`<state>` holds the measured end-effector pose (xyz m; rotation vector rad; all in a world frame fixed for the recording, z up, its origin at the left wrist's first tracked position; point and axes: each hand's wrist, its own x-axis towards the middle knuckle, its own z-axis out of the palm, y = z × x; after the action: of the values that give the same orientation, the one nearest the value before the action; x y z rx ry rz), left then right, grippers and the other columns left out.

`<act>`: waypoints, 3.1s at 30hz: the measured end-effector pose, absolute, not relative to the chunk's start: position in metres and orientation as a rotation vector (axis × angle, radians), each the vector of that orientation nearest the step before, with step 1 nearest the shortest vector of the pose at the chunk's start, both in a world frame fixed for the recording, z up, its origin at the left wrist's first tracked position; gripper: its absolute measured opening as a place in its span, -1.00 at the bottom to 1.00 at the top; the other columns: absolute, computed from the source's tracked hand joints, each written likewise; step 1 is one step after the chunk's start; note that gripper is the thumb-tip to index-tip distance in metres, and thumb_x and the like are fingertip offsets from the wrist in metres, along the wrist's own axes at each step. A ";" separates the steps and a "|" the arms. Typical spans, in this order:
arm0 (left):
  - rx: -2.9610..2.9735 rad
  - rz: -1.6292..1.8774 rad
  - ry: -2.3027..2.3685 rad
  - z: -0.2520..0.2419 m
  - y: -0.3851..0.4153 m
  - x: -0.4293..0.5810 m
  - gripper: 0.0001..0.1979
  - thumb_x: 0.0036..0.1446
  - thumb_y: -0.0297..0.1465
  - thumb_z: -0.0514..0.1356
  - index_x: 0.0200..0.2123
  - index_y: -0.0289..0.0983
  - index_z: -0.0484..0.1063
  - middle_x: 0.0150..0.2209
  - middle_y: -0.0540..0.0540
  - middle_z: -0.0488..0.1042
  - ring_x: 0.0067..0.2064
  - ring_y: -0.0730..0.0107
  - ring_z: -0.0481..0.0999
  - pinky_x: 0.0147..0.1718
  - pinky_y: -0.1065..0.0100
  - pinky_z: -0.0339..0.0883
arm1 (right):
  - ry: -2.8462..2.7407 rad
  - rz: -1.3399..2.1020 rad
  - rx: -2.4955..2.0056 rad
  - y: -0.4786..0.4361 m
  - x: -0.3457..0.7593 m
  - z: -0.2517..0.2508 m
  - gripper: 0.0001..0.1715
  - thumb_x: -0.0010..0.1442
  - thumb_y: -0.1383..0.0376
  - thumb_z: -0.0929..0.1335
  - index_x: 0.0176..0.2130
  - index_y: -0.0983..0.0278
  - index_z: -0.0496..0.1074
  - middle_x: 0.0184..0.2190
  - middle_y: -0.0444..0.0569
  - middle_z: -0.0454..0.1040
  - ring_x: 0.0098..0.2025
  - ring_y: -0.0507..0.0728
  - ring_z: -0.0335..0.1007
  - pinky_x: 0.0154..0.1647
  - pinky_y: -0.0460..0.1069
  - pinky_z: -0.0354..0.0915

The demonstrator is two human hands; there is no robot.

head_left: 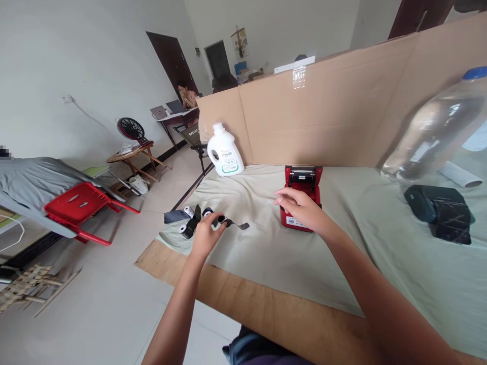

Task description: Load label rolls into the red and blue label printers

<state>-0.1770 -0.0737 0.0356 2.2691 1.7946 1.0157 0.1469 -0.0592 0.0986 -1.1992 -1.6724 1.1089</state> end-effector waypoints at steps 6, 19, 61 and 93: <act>2.435 0.872 1.132 0.095 -0.062 -0.109 -0.54 0.30 -0.31 0.16 0.26 -0.11 0.33 0.02 -0.12 0.51 0.02 0.25 0.51 0.03 0.24 0.38 | -1.782 1.069 -1.171 -0.060 0.151 0.100 -0.63 0.23 0.07 0.33 -0.08 0.19 0.55 -0.16 0.00 0.58 -0.23 0.16 0.45 -0.33 0.01 0.30; 2.407 1.005 0.806 0.092 0.003 0.008 -0.41 0.23 -0.41 0.19 0.30 -0.16 0.17 0.12 -0.19 0.30 0.14 0.24 0.38 0.12 0.22 0.33 | -1.558 0.822 -1.261 -0.035 0.195 0.090 -0.71 0.12 0.25 0.39 -0.12 0.25 0.51 -0.14 -0.01 0.59 -0.13 0.16 0.49 -0.08 0.06 0.35; 2.814 0.316 0.997 0.101 -0.024 0.005 -0.69 0.20 -0.33 0.25 0.02 -0.10 0.56 -0.15 -0.15 0.40 -0.03 0.10 0.40 -0.05 0.15 0.29 | -1.186 0.746 -1.239 -0.020 0.222 0.010 -0.39 0.08 0.26 0.29 0.14 0.09 0.30 0.32 0.02 0.20 0.34 0.22 0.13 0.24 0.16 0.22; 1.329 0.702 0.971 0.043 0.033 -0.004 -0.50 0.11 -0.32 0.19 0.15 -0.16 0.43 0.21 -0.13 0.44 0.19 0.06 0.43 0.14 0.11 0.29 | -0.839 1.112 -0.864 -0.019 0.208 -0.017 -0.38 0.13 0.12 0.36 0.19 0.02 0.36 0.26 -0.15 0.37 0.37 0.27 0.14 0.41 0.24 0.04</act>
<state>-0.0038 0.0335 0.0434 1.3292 0.9709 0.7023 0.2078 -0.0188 -0.0167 -0.8638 -0.8386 1.1115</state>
